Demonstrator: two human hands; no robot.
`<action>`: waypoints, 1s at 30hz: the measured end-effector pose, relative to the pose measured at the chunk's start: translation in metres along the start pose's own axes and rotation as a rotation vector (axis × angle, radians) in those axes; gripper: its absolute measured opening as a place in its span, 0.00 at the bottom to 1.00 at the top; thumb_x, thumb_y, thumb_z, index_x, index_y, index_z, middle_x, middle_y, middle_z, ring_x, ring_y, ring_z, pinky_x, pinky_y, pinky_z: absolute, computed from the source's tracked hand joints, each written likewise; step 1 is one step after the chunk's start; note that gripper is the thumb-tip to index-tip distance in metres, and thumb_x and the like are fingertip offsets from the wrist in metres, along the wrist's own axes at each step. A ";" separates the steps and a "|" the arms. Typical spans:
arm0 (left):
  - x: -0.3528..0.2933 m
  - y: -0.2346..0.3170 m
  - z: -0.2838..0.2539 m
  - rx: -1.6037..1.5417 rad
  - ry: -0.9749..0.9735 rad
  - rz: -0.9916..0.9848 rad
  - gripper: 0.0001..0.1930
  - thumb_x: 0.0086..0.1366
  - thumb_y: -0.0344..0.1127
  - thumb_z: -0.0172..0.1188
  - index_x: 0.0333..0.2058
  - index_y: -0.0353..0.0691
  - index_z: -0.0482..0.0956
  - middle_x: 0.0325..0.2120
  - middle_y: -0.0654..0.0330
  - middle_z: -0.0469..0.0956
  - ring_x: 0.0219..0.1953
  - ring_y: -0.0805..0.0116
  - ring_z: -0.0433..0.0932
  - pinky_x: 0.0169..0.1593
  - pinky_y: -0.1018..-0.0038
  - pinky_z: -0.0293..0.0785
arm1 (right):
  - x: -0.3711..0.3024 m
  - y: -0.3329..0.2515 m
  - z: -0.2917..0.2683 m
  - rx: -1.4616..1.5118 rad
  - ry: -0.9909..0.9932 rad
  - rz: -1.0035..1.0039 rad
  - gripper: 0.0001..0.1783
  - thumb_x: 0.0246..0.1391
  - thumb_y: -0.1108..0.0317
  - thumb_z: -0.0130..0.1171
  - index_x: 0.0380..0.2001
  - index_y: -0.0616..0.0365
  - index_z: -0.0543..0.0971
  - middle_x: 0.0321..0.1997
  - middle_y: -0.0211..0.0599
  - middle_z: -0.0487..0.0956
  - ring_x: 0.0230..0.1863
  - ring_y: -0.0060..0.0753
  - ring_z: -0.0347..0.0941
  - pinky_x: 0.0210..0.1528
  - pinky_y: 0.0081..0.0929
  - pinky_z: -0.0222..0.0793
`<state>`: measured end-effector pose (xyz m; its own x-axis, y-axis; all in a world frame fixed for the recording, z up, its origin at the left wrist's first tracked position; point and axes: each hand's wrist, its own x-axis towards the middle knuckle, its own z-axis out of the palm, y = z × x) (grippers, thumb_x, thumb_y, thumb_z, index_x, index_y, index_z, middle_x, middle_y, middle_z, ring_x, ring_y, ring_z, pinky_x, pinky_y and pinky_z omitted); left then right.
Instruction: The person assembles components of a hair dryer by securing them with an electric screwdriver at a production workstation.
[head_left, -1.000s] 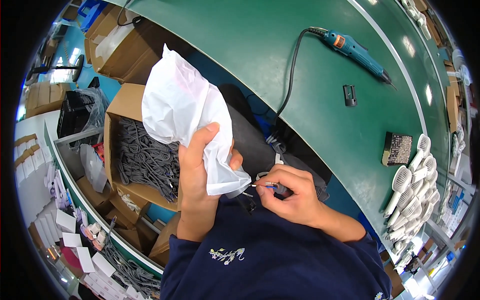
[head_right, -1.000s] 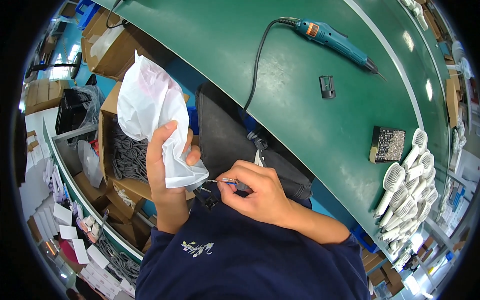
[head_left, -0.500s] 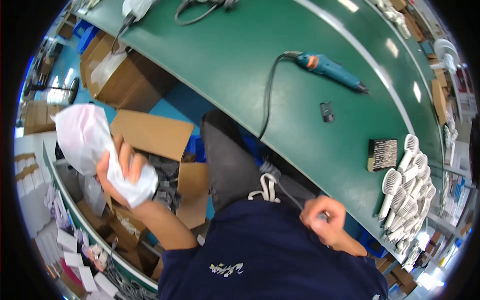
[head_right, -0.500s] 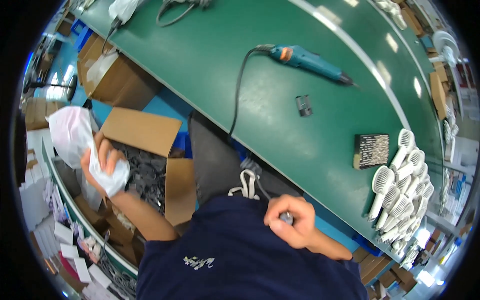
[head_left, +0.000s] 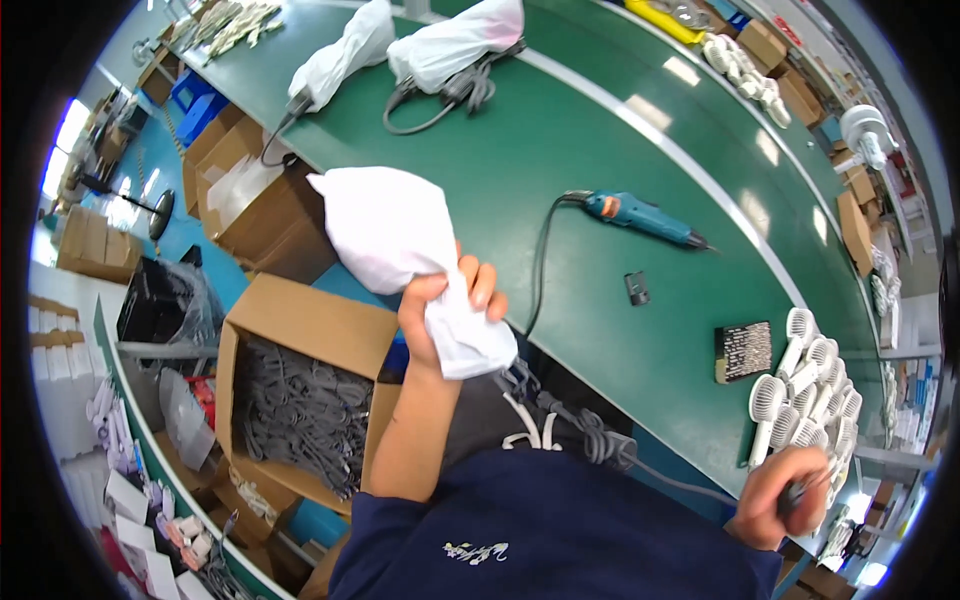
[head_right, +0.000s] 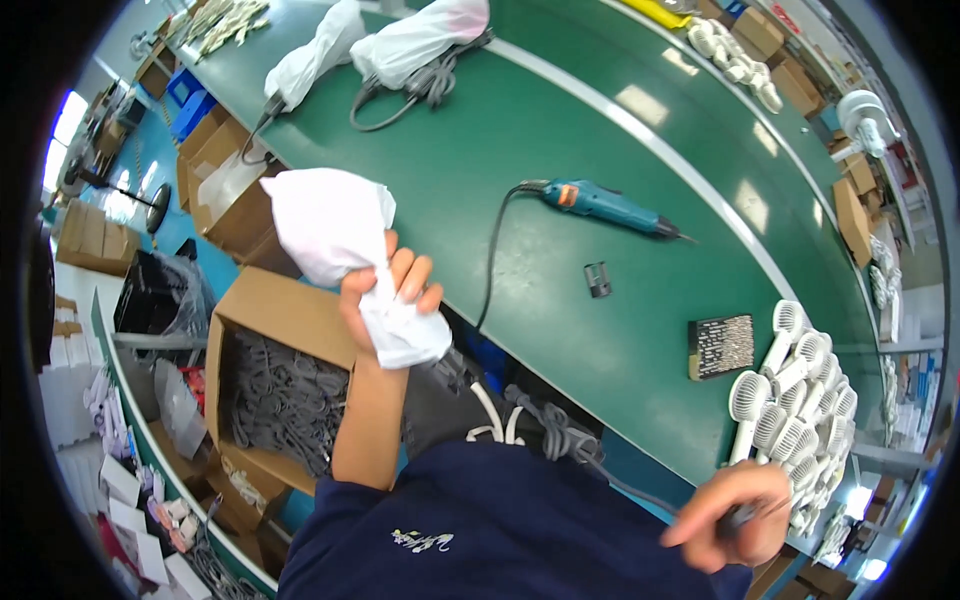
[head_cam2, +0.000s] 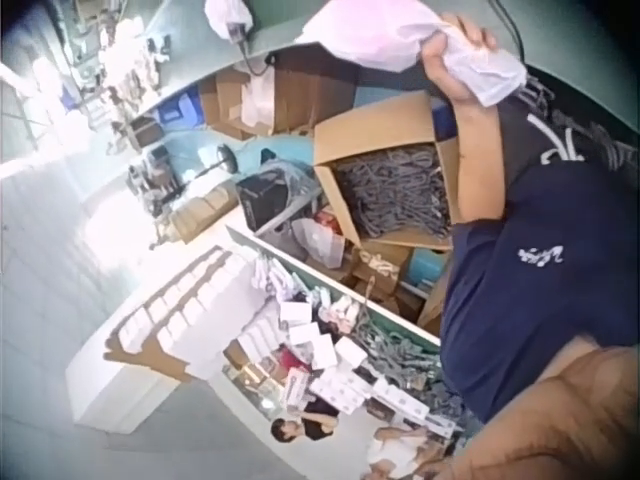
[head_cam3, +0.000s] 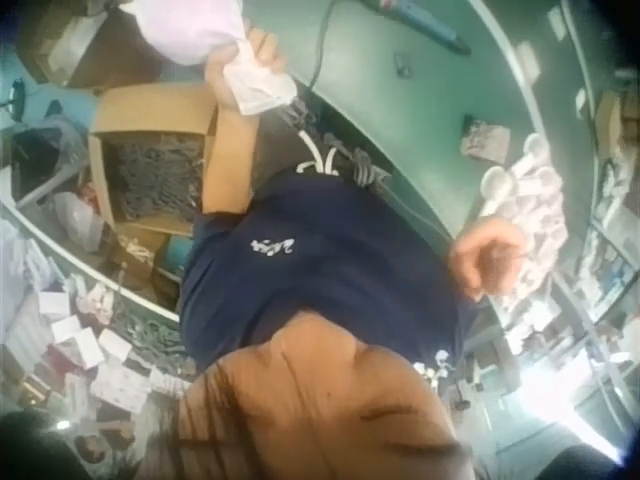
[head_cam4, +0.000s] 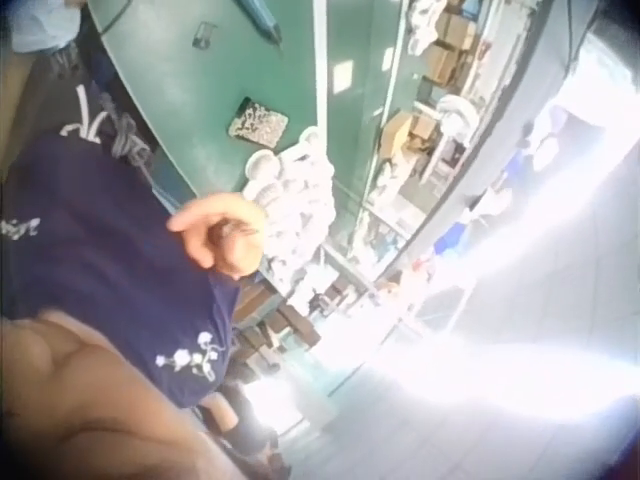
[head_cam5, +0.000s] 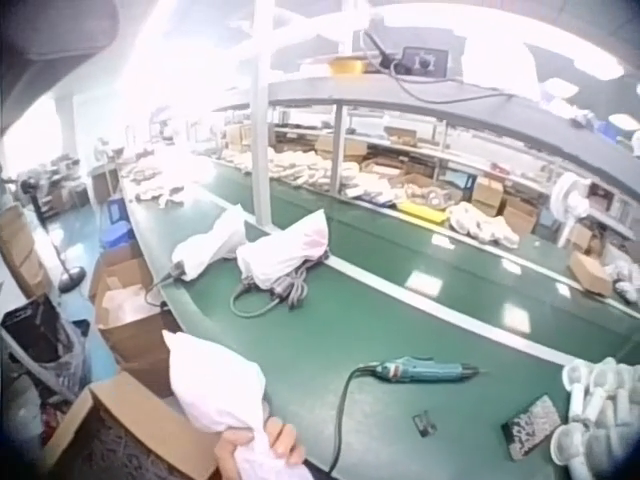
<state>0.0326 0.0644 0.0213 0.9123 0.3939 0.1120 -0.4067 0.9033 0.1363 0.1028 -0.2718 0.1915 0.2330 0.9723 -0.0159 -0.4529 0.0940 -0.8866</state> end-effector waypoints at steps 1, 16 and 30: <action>0.017 -0.002 -0.010 0.105 0.069 -0.070 0.10 0.56 0.34 0.51 0.36 0.38 0.64 0.21 0.61 0.61 0.25 0.67 0.65 0.29 0.70 0.66 | -0.005 0.006 0.006 0.034 0.186 -0.214 0.27 0.66 0.54 0.43 0.40 0.77 0.68 0.13 0.29 0.70 0.08 0.13 0.58 0.08 0.14 0.50; 0.168 -0.007 -0.069 1.975 0.263 0.149 0.27 0.48 0.45 0.65 0.40 0.27 0.75 0.40 0.37 0.77 0.45 0.47 0.78 0.47 0.60 0.73 | 0.072 0.012 0.011 0.333 0.427 -0.401 0.24 0.69 0.47 0.27 0.31 0.53 0.65 0.13 0.20 0.55 0.09 0.12 0.39 0.10 0.16 0.36; -0.081 -0.059 0.002 1.815 -0.508 0.440 0.33 0.41 0.45 0.73 0.47 0.43 0.71 0.58 0.50 0.62 0.61 0.44 0.59 0.60 0.47 0.57 | 0.137 -0.008 0.050 0.613 -0.097 -0.331 0.19 0.67 0.52 0.37 0.26 0.52 0.64 0.16 0.27 0.61 0.11 0.16 0.49 0.11 0.15 0.46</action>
<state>-0.0171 -0.0212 0.0058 0.7870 0.1291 0.6033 -0.4292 -0.5879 0.6857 0.0955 -0.1284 0.2190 0.3772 0.8840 0.2763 -0.7818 0.4638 -0.4168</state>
